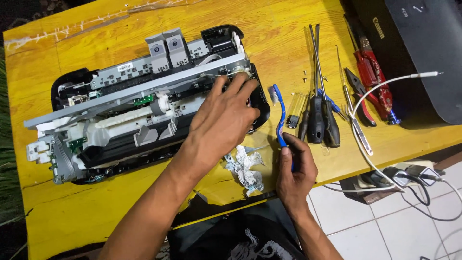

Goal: The person cleans the internal components of a disassembled printer using a toothbrush and a cloth. They brush various parts, wipe surfaces, and reposition the printer to access different areas.

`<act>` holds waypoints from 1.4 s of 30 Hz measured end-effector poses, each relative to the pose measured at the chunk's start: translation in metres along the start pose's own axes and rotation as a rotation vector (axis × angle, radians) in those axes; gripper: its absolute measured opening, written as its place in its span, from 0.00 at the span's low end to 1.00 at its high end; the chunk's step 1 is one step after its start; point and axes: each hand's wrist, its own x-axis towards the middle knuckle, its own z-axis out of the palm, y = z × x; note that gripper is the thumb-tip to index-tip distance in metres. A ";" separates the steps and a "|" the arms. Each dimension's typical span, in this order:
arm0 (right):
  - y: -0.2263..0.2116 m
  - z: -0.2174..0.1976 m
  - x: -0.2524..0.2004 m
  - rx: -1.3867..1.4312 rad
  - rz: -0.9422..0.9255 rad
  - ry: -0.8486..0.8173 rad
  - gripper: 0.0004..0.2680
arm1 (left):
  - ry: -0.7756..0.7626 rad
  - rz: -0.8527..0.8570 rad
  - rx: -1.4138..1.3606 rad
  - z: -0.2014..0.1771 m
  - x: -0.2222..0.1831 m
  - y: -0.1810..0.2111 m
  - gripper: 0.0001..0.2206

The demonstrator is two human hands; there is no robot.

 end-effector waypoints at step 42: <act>-0.038 -0.027 -0.006 -0.603 -0.587 -0.453 0.06 | 1.186 -1.082 -0.595 0.065 -0.310 0.045 0.10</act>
